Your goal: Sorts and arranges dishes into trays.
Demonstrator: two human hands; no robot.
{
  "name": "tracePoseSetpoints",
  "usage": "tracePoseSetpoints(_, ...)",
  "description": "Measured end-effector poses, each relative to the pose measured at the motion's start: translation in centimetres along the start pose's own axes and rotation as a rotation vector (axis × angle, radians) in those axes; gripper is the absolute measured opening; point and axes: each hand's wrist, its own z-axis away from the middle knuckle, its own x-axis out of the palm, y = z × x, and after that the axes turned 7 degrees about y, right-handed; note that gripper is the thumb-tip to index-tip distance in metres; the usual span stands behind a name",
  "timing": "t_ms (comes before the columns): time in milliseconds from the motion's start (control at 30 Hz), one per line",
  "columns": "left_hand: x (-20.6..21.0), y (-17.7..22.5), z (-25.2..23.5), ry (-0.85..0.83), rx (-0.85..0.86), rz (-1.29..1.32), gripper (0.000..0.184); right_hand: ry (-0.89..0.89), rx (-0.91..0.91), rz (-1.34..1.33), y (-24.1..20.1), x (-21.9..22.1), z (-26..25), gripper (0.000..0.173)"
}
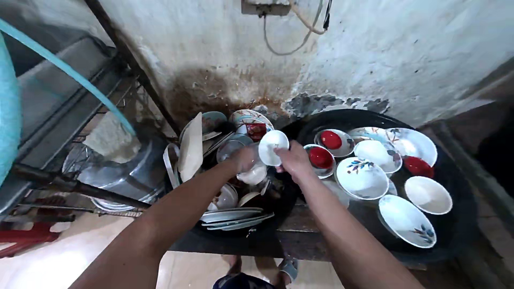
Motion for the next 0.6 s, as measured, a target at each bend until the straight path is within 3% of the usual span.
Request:
tracePoseSetpoints(133, -1.5, -0.3, -1.2, 0.038, -0.089, 0.17, 0.044, 0.223, -0.194, 0.426, -1.0, -1.6, 1.4, 0.054)
tracePoseSetpoints(267, -3.3, 1.9, -1.4, 0.181, -0.102, 0.365, 0.043, 0.344, -0.177, 0.526, 7.5, -6.6, 2.6, 0.051)
tracePoseSetpoints(400, -2.6, 10.0, -1.2, 0.28, 0.048, 0.446, 0.032, 0.289, 0.013, 0.674, 15.4, -11.0, 3.2, 0.045)
tracePoseSetpoints(533, 1.0, 19.5, -1.8, 0.252, 0.187, 0.297, 0.036, 0.224, 0.087, 0.743, 19.0, -11.9, 2.6, 0.049)
tracePoseSetpoints(600, 3.7, 21.4, -2.8, 0.232, 0.246, 0.318, 0.037, 0.224, 0.103, 0.741, 19.8, -11.3, 1.9, 0.055)
